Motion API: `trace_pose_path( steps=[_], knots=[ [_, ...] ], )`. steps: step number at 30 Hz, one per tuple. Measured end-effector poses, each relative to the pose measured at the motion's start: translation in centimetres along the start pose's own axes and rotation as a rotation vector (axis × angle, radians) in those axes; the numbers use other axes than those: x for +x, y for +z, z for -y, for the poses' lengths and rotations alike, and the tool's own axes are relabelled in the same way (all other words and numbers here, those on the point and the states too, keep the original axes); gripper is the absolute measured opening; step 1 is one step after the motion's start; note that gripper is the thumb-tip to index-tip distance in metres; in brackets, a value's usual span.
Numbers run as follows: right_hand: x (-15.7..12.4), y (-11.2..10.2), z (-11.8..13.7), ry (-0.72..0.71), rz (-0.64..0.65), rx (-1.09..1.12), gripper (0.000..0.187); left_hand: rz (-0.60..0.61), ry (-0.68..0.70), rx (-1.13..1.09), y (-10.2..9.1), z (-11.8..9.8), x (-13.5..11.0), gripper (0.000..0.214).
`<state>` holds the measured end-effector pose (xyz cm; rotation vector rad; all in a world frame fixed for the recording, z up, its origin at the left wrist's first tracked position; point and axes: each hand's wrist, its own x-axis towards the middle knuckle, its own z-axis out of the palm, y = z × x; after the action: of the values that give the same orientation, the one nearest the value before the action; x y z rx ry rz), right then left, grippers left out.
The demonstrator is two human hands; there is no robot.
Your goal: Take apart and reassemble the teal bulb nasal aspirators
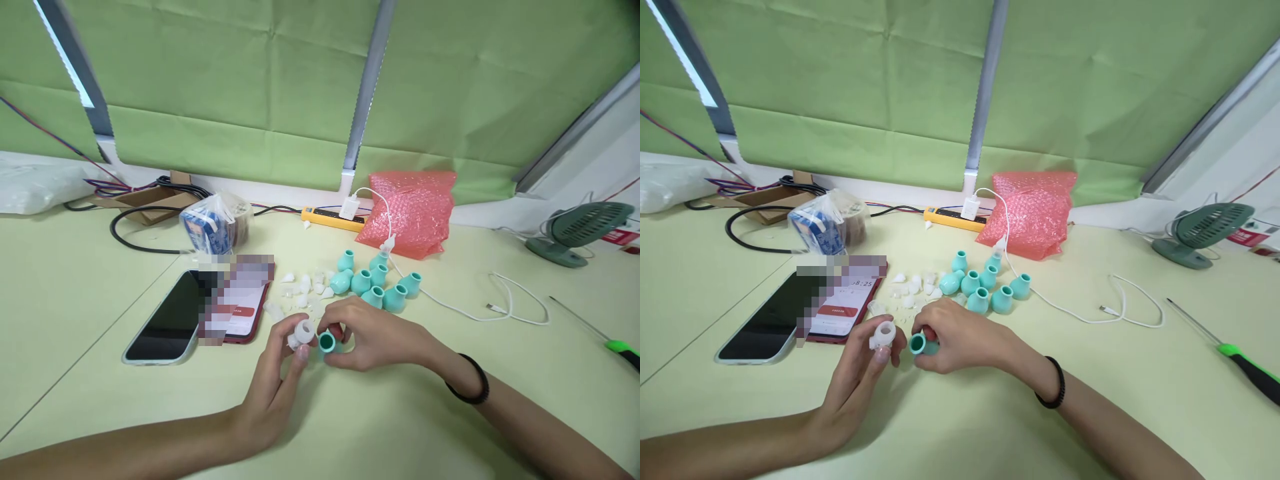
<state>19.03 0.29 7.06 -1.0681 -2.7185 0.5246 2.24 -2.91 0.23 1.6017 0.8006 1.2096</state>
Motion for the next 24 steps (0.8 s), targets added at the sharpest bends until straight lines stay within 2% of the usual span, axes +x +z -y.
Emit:
trace_pose_path(
  steps=[4, 9, 13, 15, 20, 24],
  knots=[
    [0.1, 0.2, -1.0, -0.03, 0.034, 0.041, 0.018, 0.004, -0.046, 0.045, -0.1, -0.1, 0.0, 0.024],
    [-0.4, -0.6, -0.9, -0.082, 0.057, 0.069, 0.02, -0.016, -0.074, 0.084, -0.1, -0.3, 0.1, 0.027],
    [-1.2, -2.1, -0.5, 0.024, 0.063, 0.107, 0.023, -0.057, -0.08, 0.049, 0.0, -0.2, 0.1, 0.023],
    [-1.4, -2.6, -0.3, 0.059, 0.03, 0.085, 0.025, -0.046, -0.082, 0.063, 0.0, -0.1, 0.1, 0.018],
    [-1.0, -2.6, 0.2, -0.017, -0.135, -0.077, 0.021, -0.005, -0.079, 0.098, -0.2, 0.0, 0.1, 0.018],
    [-0.9, -2.2, 0.3, -0.01, -0.13, -0.188, 0.015, 0.014, -0.103, 0.097, -0.3, -0.2, 0.3, 0.018]
  ],
)
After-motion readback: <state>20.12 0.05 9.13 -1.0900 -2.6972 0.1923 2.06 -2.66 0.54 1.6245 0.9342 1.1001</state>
